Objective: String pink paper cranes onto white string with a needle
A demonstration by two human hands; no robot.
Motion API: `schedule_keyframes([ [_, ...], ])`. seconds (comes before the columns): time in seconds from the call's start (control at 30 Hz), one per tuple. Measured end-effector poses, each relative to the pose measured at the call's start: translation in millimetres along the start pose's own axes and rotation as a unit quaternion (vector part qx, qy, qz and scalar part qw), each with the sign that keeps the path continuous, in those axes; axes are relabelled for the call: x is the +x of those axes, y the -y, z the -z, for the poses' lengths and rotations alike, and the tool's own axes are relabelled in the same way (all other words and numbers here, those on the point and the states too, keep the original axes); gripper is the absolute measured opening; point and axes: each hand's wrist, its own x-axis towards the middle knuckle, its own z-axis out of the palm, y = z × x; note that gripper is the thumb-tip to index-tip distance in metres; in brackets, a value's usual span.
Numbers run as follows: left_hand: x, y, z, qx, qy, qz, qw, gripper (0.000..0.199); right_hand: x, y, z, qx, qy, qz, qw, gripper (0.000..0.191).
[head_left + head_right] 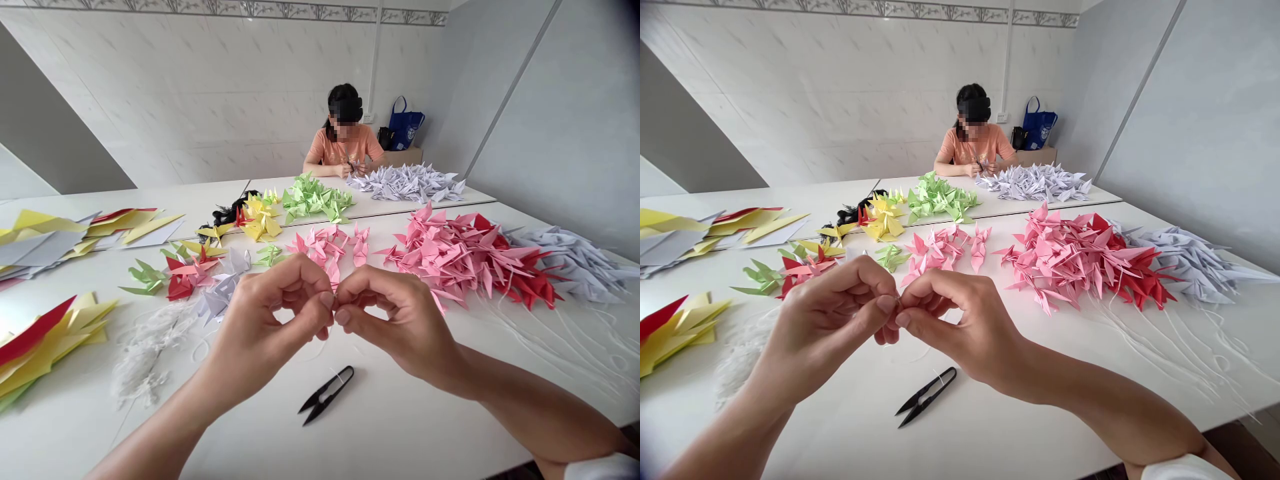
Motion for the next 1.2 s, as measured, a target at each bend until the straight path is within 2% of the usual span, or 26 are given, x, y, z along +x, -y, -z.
schedule_keyframes([
  [1.2,-0.5,-1.9,1.6,0.013,0.004,0.007,1.000,0.015,0.5,-0.7,1.6,-0.004,0.010,-0.011,1.000,0.012],
])
